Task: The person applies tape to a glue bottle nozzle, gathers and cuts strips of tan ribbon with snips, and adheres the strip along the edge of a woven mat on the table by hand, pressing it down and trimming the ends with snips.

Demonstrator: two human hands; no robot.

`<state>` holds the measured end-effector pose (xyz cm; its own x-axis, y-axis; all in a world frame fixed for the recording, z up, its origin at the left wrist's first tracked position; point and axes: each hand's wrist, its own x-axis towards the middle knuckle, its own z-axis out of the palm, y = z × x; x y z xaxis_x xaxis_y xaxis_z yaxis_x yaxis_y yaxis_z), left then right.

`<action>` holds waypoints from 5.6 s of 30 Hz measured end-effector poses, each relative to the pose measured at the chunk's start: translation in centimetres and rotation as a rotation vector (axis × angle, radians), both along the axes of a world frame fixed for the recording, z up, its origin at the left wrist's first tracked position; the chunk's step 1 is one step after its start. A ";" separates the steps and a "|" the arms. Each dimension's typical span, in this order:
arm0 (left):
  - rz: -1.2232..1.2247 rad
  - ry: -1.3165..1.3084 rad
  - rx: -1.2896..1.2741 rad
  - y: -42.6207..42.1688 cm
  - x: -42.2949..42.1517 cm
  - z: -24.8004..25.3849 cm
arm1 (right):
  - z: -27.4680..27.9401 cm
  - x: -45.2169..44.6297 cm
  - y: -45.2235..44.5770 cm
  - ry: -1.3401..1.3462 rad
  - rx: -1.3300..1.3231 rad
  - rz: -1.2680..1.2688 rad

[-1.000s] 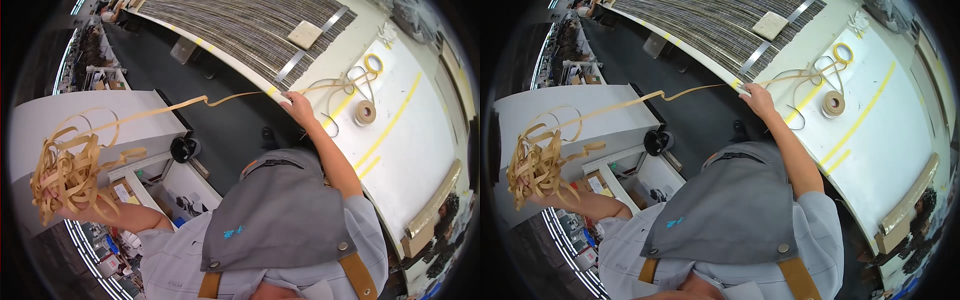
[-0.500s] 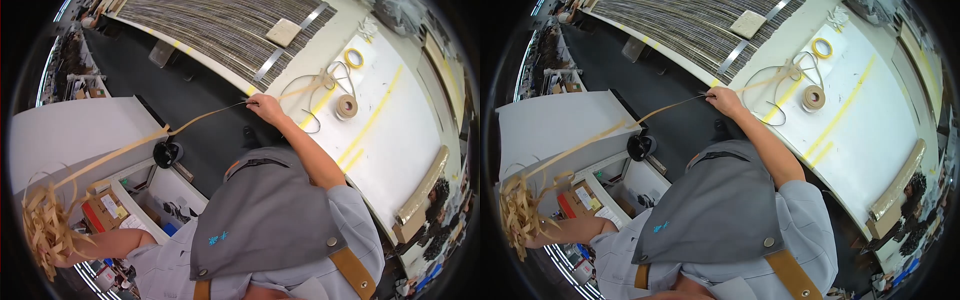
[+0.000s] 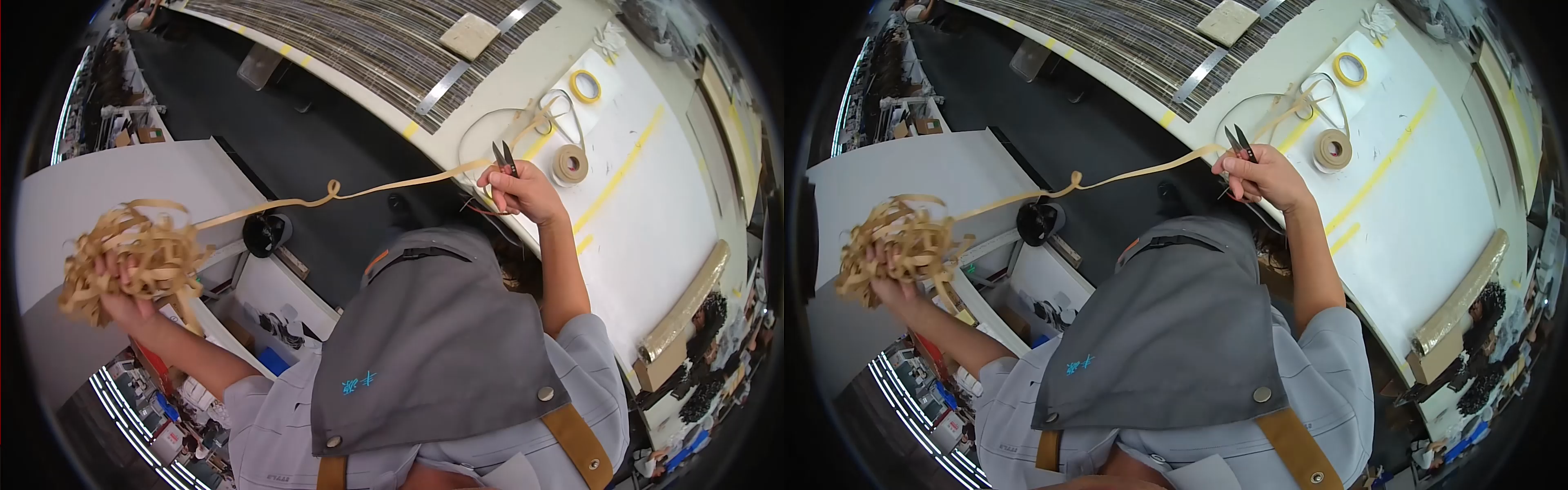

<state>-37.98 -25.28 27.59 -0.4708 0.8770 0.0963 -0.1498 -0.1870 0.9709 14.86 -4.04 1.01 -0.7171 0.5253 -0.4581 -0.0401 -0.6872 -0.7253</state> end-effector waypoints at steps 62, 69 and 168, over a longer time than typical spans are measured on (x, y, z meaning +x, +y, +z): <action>-0.149 -0.075 -0.231 -2.6 -35.1 -14.8 | 3.0 -45.5 -8.5 -0.110 0.394 0.558; -0.111 -0.065 -0.181 2.3 -43.8 -14.3 | 0.7 -50.7 -7.2 -0.152 0.323 0.427; -0.410 0.122 -0.348 97.5 -101.5 -25.6 | -6.2 -109.1 29.3 -1.058 0.214 -0.413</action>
